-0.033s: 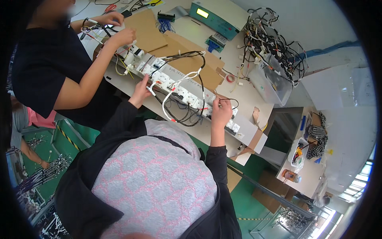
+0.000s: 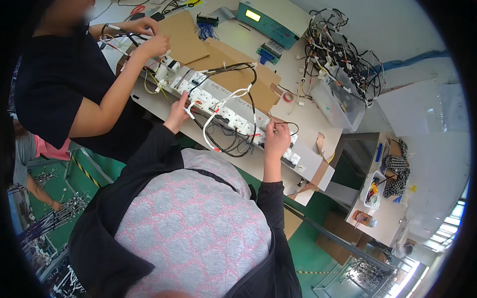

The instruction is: Assembling wire harnesses and organizing cables on a long electronic component at a workbench.

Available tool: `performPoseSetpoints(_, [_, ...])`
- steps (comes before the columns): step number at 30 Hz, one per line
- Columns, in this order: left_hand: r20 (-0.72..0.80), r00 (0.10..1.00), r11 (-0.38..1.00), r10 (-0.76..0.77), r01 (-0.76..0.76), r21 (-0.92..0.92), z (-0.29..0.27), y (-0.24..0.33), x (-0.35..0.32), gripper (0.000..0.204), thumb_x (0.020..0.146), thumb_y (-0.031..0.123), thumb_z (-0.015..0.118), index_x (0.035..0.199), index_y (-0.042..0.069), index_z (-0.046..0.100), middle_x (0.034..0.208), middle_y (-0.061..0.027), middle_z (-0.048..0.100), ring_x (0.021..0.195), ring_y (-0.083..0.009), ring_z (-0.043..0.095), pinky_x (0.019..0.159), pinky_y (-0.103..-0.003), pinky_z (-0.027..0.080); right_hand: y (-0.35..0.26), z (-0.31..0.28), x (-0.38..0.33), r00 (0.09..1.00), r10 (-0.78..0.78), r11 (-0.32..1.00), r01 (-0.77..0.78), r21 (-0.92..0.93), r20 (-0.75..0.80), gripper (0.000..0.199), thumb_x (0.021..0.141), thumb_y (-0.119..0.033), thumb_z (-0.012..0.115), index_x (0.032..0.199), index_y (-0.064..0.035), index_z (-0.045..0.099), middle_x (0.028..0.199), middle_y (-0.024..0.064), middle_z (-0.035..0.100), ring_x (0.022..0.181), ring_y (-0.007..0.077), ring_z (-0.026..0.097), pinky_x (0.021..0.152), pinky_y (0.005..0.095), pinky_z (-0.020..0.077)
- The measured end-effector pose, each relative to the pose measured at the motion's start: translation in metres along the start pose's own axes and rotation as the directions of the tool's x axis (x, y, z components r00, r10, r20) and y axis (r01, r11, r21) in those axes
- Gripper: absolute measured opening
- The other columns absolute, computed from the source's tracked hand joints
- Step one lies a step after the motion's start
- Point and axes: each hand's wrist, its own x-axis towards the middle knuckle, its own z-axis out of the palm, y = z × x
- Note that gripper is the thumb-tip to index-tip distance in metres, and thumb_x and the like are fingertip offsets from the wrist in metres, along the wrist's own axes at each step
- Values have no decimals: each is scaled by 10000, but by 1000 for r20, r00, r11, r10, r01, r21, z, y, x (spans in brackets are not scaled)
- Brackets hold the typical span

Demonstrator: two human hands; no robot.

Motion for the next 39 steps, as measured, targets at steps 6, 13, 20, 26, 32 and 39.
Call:
performPoseSetpoints(6, [-147, 978, 978, 150, -168, -119, 26, -9, 0, 491, 970, 532, 543, 907, 53, 630, 789, -1, 594, 710, -102, 565, 633, -268, 432, -2, 3, -1, 997, -35, 999, 33, -17, -76, 147, 838, -134, 674, 794, -2, 721, 838, 74, 680, 685, 260, 636, 625, 353, 490])
performPoseSetpoints(13, [71, 997, 999, -20, 23, -44, 5, 9, -8, 503, 933, 545, 596, 1100, 73, 560, 973, -14, 607, 854, -97, 593, 716, -258, 469, 2, -20, -31, 992, -113, 979, 122, -166, 63, 294, 854, -142, 688, 1116, -10, 680, 1124, 177, 635, 1030, 348, 609, 883, 392, 489])
performPoseSetpoints(20, [-52, 999, 998, 4, -7, -62, -13, -17, -18, 403, 994, 431, 530, 1152, 61, 525, 983, -63, 625, 845, -161, 627, 728, -302, 511, 68, -85, -125, 973, -130, 895, 33, -444, -189, 424, 912, -195, 652, 1292, -24, 574, 1420, 239, 424, 1329, 423, 391, 1091, 523, 325])
performPoseSetpoints(26, [-144, 989, 997, -39, 49, 67, -14, -51, -33, 471, 922, 123, 607, 1339, 23, 411, 1099, -120, 592, 904, -204, 631, 767, -332, 533, 149, -93, -104, 901, -90, 883, -125, -453, -424, 438, 1018, -338, 433, 1300, -24, 553, 1442, 248, 417, 1346, 418, 367, 1116, 552, 251])
performPoseSetpoints(32, [80, 657, 401, 749, -546, 735, 18, 3, -54, 831, 791, 129, 745, 1441, -28, 252, 1360, -283, 393, 1223, -396, 427, 1057, -467, 355, 150, -76, -93, 892, -41, 784, -250, -568, -450, 396, 1014, -326, 410, 1234, -64, 608, 1372, 135, 551, 1292, 332, 468, 1117, 551, 241])
performPoseSetpoints(39, [252, 570, -54, 782, -341, 939, 41, 62, -43, 1022, 723, 526, 798, 1431, -42, 327, 1443, -326, 324, 1338, -510, 280, 1122, -559, 211, 102, -87, -68, 795, -151, 956, -34, -291, -588, 312, 976, -234, 540, 1195, -20, 598, 1250, 160, 609, 1195, 326, 549, 1055, 454, 372])
